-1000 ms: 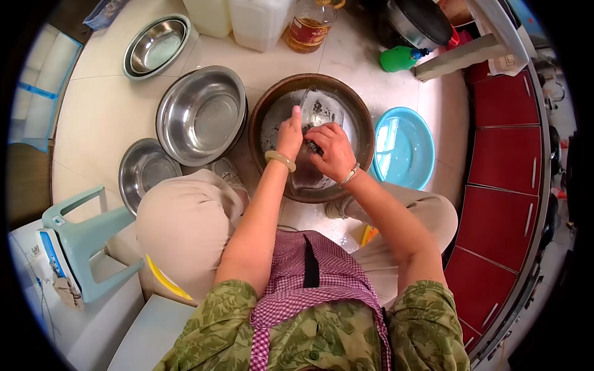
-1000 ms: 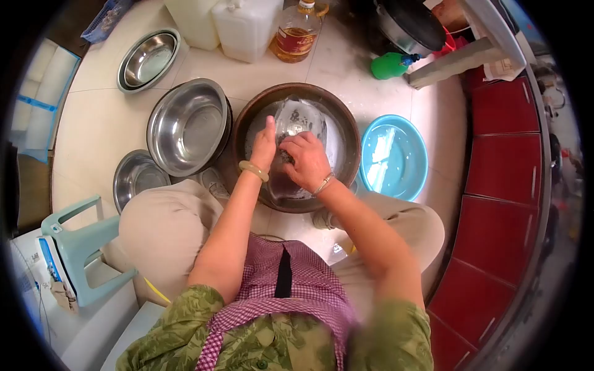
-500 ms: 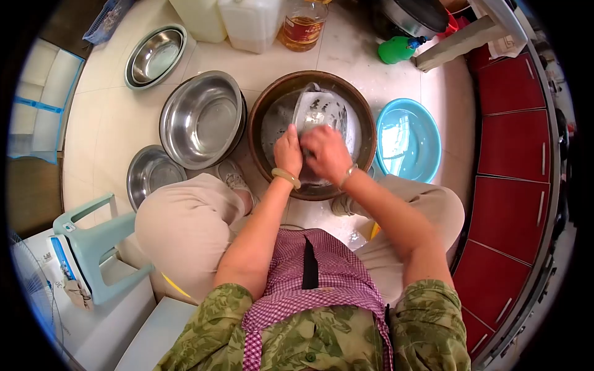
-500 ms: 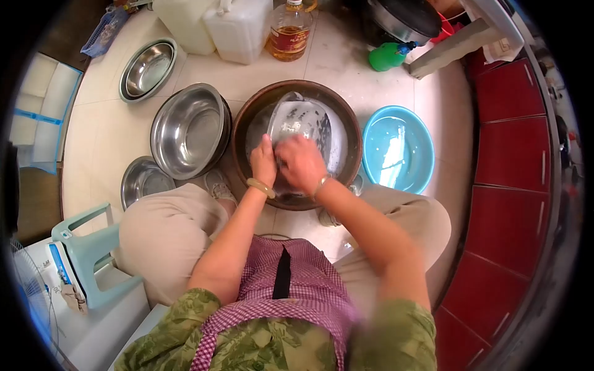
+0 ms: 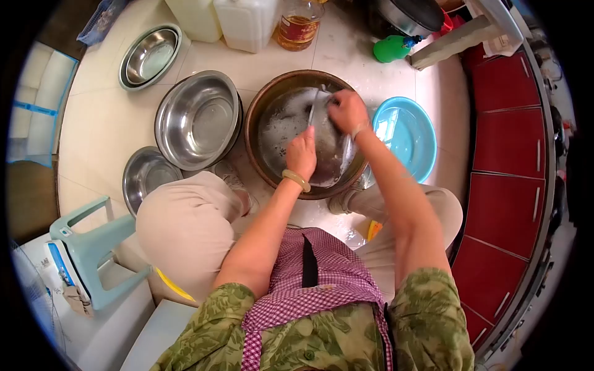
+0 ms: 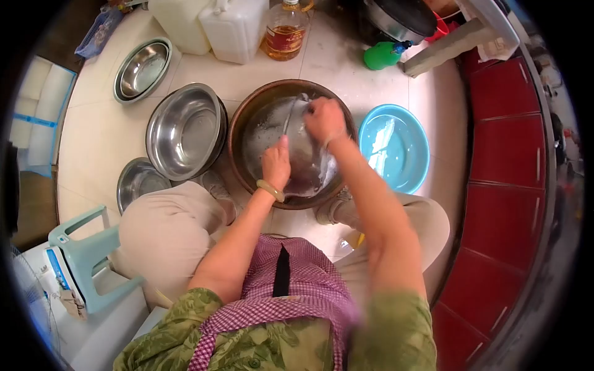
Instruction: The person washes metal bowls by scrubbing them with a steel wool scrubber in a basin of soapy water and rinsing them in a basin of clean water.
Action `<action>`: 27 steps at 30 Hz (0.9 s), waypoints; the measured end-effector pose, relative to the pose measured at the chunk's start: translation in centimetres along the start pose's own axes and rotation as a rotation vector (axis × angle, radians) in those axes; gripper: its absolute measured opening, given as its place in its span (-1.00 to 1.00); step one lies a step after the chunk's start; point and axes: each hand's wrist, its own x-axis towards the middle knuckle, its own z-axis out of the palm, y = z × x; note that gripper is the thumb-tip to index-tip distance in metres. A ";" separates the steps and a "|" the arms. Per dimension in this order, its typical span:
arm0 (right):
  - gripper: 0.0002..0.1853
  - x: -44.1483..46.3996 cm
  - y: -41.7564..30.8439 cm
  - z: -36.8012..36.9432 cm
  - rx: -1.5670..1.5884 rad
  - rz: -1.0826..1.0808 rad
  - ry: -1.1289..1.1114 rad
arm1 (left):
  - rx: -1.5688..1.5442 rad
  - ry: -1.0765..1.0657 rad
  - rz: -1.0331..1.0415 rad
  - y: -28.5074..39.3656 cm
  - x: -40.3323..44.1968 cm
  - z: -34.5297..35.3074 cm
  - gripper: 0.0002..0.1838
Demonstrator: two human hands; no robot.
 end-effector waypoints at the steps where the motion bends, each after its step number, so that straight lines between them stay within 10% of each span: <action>1: -0.76 1.5 1.4 -0.3 0.059 0.109 -0.062 | 0.006 -0.030 -0.021 -0.1 -0.4 -0.2 -0.35; 8: -0.79 -5.4 -3.7 -0.5 0.201 -0.425 0.007 | -0.046 -0.024 -0.010 -1.2 -0.6 -0.7 -0.39; 12: -0.72 3.4 1.4 -0.5 -0.002 0.286 -0.182 | -0.001 -0.070 0.047 -0.2 -1.6 -0.5 -0.39; 19: -0.79 -6.6 -4.2 -2.0 0.206 -0.390 -0.016 | -0.021 -0.085 -0.020 -1.5 -1.2 -0.6 -0.36; 23: -0.80 0.8 1.6 -1.1 0.068 0.223 -0.109 | -0.063 -0.075 0.047 -0.9 -2.3 -0.1 -0.36; 27: -0.80 -2.1 -1.1 -1.0 0.037 -0.160 0.029 | 0.067 -0.086 -0.014 -1.1 -1.9 -1.2 -0.36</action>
